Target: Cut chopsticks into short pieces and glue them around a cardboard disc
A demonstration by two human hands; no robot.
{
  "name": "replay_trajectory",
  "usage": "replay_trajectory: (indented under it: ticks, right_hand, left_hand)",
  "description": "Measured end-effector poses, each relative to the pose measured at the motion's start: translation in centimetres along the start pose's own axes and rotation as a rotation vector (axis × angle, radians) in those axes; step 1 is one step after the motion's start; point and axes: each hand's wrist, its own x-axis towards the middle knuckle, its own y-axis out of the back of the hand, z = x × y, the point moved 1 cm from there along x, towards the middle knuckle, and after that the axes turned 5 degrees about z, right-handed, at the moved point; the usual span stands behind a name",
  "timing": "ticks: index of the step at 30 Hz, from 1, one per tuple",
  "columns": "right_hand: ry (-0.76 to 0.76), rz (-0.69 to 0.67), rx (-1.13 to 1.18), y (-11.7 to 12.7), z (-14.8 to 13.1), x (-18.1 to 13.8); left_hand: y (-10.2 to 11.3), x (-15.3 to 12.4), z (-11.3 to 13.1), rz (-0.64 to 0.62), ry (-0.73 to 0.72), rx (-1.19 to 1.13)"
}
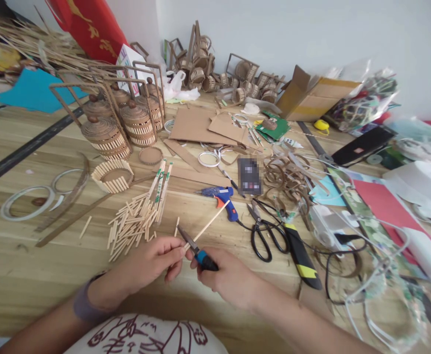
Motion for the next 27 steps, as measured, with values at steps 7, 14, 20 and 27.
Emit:
replay_trajectory:
  ticks: [7, 14, 20, 27]
  right_hand:
    - [0.095, -0.024, 0.029, 0.2, -0.4, 0.0]
    - [0.369, 0.385, -0.399, 1.2, 0.4, -0.3]
    - [0.839, 0.775, -0.615, 1.0, -0.7, 1.3]
    - [0.589, 0.797, -0.775, -0.9, -0.5, 3.4]
  left_hand:
    - [0.2, 0.3, -0.3, 0.092, -0.035, 0.020]
    - [1.7, 0.5, -0.6, 0.392, -0.104, 0.221]
    - [0.8, 0.4, -0.8, 0.316, -0.221, 0.584]
    - [0.6, 0.4, -0.9, 0.388, -0.307, 1.014]
